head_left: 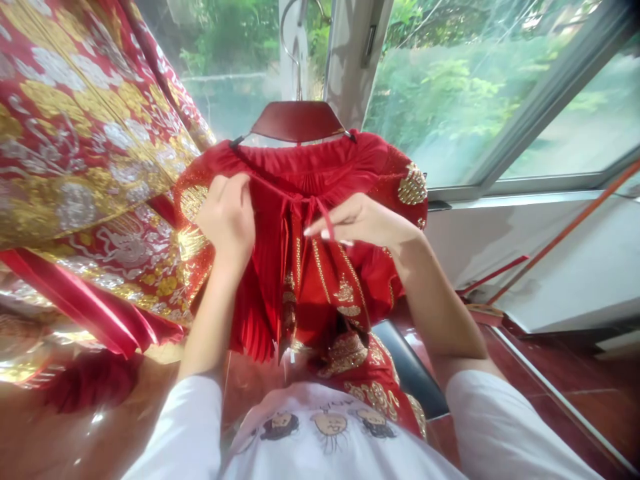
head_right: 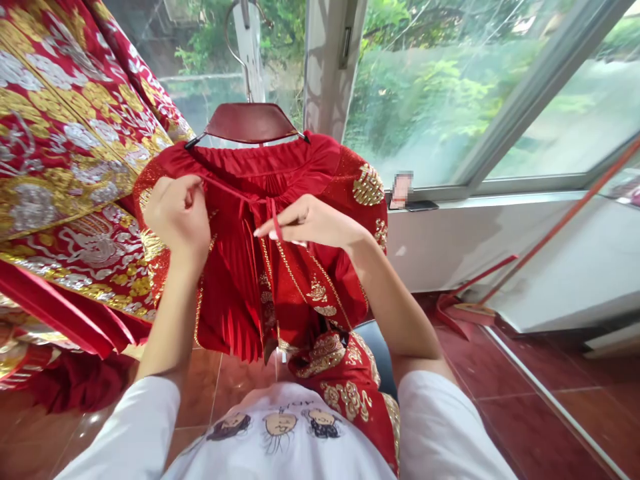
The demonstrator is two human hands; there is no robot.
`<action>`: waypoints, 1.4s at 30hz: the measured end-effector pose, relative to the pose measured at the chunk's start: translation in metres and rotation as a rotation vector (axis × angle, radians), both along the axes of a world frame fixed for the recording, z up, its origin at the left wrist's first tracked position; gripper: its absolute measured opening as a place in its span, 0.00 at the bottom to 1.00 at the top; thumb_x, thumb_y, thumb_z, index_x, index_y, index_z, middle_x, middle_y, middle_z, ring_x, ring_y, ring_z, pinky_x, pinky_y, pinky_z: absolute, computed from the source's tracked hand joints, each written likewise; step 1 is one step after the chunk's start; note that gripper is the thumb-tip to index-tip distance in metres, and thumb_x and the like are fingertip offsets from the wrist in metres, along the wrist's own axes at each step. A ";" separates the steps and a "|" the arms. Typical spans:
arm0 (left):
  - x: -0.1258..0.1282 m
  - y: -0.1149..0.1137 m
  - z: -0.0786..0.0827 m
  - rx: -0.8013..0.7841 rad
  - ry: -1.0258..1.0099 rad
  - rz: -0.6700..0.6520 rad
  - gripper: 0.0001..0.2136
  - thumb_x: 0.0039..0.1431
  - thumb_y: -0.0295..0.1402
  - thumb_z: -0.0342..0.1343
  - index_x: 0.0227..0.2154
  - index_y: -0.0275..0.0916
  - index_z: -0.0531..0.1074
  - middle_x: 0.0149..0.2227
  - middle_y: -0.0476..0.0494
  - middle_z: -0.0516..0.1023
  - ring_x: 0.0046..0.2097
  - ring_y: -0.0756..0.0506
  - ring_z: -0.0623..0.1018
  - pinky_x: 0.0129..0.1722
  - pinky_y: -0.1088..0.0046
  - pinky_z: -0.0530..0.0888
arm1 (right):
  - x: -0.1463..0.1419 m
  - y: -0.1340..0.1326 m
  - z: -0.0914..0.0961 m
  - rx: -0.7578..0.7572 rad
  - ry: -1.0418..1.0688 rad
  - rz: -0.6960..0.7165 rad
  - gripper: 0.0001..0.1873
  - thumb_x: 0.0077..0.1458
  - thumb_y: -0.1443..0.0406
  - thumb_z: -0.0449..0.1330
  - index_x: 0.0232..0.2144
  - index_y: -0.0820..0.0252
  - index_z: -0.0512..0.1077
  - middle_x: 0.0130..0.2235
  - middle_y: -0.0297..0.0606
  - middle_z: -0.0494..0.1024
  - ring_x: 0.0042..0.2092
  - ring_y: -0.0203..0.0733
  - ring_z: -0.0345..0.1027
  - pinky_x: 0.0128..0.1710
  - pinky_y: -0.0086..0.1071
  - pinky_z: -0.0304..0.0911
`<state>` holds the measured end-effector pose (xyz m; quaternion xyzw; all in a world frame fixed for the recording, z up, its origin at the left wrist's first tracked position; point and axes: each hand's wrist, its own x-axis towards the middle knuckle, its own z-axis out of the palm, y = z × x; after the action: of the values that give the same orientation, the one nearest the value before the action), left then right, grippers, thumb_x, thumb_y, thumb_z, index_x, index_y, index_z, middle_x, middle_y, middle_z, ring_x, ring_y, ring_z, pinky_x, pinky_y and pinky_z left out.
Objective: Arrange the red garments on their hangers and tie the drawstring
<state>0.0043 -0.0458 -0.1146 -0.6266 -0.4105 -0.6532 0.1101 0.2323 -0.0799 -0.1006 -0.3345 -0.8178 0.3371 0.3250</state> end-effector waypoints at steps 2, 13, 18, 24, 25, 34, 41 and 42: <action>0.013 0.012 0.000 -0.036 -0.149 -0.168 0.04 0.60 0.32 0.59 0.30 0.40 0.75 0.27 0.47 0.66 0.33 0.47 0.68 0.29 0.73 0.62 | -0.013 0.000 -0.001 0.141 0.168 -0.154 0.17 0.55 0.55 0.60 0.40 0.57 0.81 0.23 0.32 0.73 0.22 0.28 0.56 0.22 0.26 0.54; 0.037 0.001 -0.003 -0.329 -0.076 -0.793 0.09 0.47 0.38 0.68 0.24 0.36 0.78 0.18 0.54 0.61 0.22 0.55 0.57 0.23 0.77 0.55 | -0.027 0.020 -0.021 0.809 -0.137 -0.528 0.18 0.63 0.66 0.50 0.48 0.54 0.77 0.30 0.36 0.74 0.34 0.36 0.65 0.38 0.30 0.60; 0.038 0.002 -0.012 -0.288 -0.013 -0.723 0.05 0.52 0.30 0.61 0.23 0.36 0.76 0.19 0.54 0.63 0.23 0.55 0.59 0.25 0.78 0.57 | -0.022 0.023 -0.024 0.849 -0.249 -0.504 0.17 0.65 0.65 0.48 0.39 0.57 0.79 0.29 0.38 0.73 0.32 0.37 0.61 0.38 0.31 0.58; 0.045 -0.007 -0.015 -0.240 0.162 -0.583 0.03 0.52 0.24 0.54 0.26 0.37 0.70 0.24 0.52 0.67 0.26 0.53 0.65 0.29 0.77 0.62 | -0.021 0.024 -0.025 0.856 -0.130 -0.474 0.17 0.63 0.67 0.50 0.29 0.59 0.77 0.31 0.37 0.74 0.34 0.37 0.64 0.40 0.32 0.59; 0.045 -0.008 -0.015 -0.221 0.204 -0.538 0.03 0.52 0.24 0.54 0.27 0.38 0.69 0.26 0.51 0.68 0.28 0.52 0.67 0.29 0.77 0.63 | -0.022 0.023 -0.024 0.836 -0.102 -0.466 0.16 0.62 0.67 0.50 0.27 0.59 0.76 0.31 0.36 0.74 0.34 0.36 0.64 0.40 0.32 0.59; 0.031 -0.013 -0.023 -0.178 0.415 -0.178 0.05 0.54 0.22 0.52 0.32 0.38 0.65 0.45 0.41 0.69 0.46 0.45 0.70 0.39 0.73 0.70 | -0.017 0.014 -0.026 0.689 -0.029 -0.627 0.11 0.46 0.70 0.55 0.15 0.61 0.60 0.21 0.35 0.61 0.27 0.35 0.56 0.32 0.33 0.52; 0.027 -0.008 -0.037 -0.120 0.164 -0.248 0.02 0.57 0.25 0.52 0.32 0.37 0.66 0.33 0.46 0.71 0.34 0.50 0.71 0.33 0.77 0.69 | -0.013 0.010 -0.032 0.733 -0.083 -0.772 0.11 0.46 0.70 0.55 0.15 0.61 0.61 0.20 0.34 0.62 0.25 0.34 0.54 0.28 0.31 0.49; 0.030 -0.010 -0.038 -0.149 0.107 -0.318 0.01 0.58 0.27 0.53 0.32 0.38 0.66 0.34 0.47 0.72 0.33 0.51 0.72 0.31 0.78 0.69 | -0.015 0.008 -0.032 0.734 -0.068 -0.771 0.09 0.47 0.69 0.56 0.18 0.60 0.65 0.22 0.34 0.65 0.26 0.34 0.57 0.28 0.31 0.51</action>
<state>0.0344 -0.0554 -0.1525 -0.7239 -0.3472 -0.5958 -0.0195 0.2168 -0.0714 -0.1325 -0.4858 -0.7098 -0.1261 0.4943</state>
